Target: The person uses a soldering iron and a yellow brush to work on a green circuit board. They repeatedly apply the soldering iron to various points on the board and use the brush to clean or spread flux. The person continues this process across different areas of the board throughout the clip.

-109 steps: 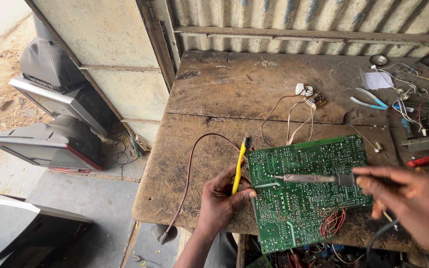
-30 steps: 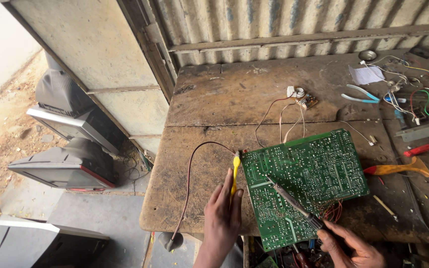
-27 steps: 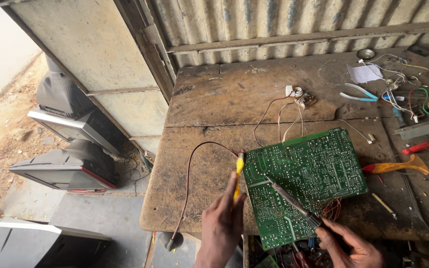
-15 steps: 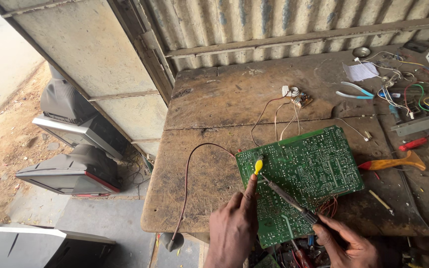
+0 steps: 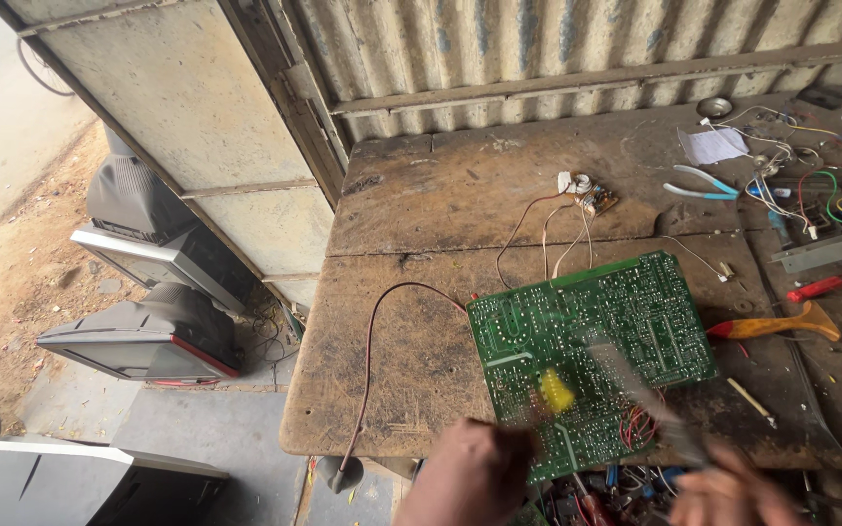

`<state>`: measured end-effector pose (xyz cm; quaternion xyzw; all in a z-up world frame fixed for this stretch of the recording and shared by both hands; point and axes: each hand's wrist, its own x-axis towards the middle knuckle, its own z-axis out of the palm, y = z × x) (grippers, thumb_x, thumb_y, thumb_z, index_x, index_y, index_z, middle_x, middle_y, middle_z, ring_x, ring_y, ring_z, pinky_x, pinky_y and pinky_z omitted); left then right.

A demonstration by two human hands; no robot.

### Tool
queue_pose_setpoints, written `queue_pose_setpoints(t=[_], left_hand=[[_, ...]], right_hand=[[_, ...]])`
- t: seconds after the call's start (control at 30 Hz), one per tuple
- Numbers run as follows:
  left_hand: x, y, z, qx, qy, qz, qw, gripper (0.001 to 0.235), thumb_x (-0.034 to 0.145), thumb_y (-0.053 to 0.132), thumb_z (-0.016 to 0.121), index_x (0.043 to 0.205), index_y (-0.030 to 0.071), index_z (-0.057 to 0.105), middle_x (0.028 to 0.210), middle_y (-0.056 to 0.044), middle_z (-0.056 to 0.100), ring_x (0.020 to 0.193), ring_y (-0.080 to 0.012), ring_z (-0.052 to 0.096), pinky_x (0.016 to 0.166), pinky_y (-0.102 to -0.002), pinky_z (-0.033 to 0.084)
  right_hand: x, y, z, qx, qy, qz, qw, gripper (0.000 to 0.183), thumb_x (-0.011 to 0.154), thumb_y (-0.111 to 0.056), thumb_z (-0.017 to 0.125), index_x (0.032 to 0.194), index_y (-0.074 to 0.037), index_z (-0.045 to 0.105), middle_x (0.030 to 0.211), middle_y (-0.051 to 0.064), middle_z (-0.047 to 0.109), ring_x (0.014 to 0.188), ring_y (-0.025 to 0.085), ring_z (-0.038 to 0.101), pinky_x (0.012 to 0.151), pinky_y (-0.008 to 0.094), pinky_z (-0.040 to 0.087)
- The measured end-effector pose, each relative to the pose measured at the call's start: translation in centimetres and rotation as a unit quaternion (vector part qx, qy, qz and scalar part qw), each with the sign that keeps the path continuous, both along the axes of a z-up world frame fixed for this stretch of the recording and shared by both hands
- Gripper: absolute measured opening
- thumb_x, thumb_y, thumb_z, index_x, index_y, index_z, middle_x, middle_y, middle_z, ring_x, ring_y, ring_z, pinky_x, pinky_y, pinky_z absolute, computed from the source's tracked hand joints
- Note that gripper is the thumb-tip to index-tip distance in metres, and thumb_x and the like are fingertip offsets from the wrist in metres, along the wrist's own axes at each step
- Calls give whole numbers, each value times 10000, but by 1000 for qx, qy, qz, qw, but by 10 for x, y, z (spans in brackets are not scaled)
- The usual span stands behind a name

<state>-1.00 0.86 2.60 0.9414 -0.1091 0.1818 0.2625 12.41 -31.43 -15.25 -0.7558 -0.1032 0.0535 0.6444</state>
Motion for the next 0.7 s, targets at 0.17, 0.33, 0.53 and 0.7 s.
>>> queue_pose_setpoints(t=[0.17,0.33,0.53,0.7], left_hand=[[5,-3,22,-44,149,136,978,373,1061,92,553,1427,29,589,716,-146,693,445,-211,612,452,-385,530],[8,-7,26,-7,108,188,976,574,1001,76,598,1557,-21,496,814,-153,684,508,-237,630,452,-407,543],[4,4,14,0,134,148,980,466,972,43,626,1438,23,618,832,-154,720,526,-251,672,407,-371,558],[-7,31,-7,-271,73,-67,958,244,898,-19,656,1094,83,760,842,-72,761,667,-134,714,552,-273,597]], right_hand=[[29,-73,-29,99,41,105,989,302,939,-169,639,1151,38,699,936,186,764,820,245,785,746,398,657],[11,-53,-68,216,-50,29,975,312,975,-179,594,1159,61,673,906,201,739,829,278,779,795,429,652],[21,-89,-57,131,-23,117,984,333,1017,-191,541,1168,88,641,870,220,708,840,318,772,855,466,645],[41,-98,-29,71,-41,143,986,353,1010,-169,579,1247,87,633,827,193,681,771,311,769,801,465,680]])
